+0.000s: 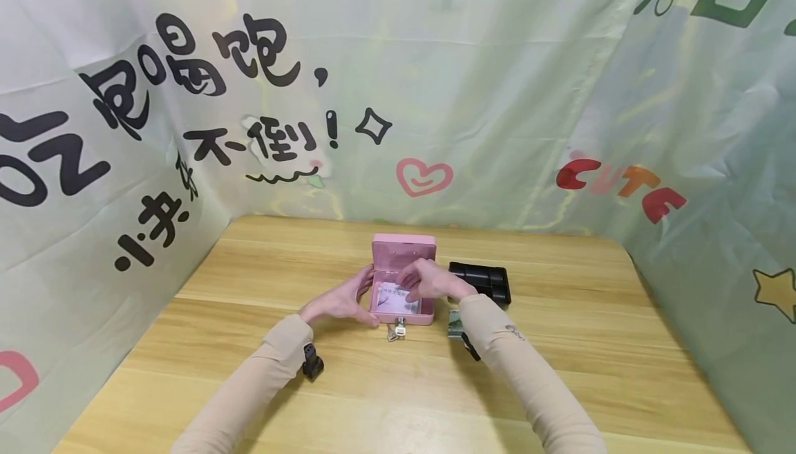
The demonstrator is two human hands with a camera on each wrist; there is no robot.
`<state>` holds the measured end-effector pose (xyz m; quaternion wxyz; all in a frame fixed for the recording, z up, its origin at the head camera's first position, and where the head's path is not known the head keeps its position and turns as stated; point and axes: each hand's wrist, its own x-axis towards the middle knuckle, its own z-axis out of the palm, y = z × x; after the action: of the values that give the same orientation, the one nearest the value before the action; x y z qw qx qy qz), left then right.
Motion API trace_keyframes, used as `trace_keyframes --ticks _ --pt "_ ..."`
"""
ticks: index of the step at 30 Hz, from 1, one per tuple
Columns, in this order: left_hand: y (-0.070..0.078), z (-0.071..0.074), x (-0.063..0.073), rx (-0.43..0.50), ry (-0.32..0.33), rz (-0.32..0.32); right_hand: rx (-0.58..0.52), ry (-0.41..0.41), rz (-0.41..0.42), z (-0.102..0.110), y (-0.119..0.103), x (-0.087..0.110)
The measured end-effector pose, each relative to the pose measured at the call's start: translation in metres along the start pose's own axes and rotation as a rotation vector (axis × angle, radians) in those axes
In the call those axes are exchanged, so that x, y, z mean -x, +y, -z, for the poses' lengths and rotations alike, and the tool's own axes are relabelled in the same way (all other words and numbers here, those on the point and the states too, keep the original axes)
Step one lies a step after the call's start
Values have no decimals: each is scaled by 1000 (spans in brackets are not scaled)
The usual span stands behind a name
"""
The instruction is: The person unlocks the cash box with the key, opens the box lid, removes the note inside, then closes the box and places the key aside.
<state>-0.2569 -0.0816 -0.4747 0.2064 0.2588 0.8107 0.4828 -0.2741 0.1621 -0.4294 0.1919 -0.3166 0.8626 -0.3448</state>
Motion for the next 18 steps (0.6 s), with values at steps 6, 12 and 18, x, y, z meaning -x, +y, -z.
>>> trace_keyframes --ticks 6,12,18 --pt "0 0 0 19 -6 -5 -17 18 -41 -2 0 0" --pt "1 1 0 20 -11 -1 -5 34 -71 -4 -2 2" --pt "0 0 0 7 -9 5 33 37 -81 -6 -5 2"
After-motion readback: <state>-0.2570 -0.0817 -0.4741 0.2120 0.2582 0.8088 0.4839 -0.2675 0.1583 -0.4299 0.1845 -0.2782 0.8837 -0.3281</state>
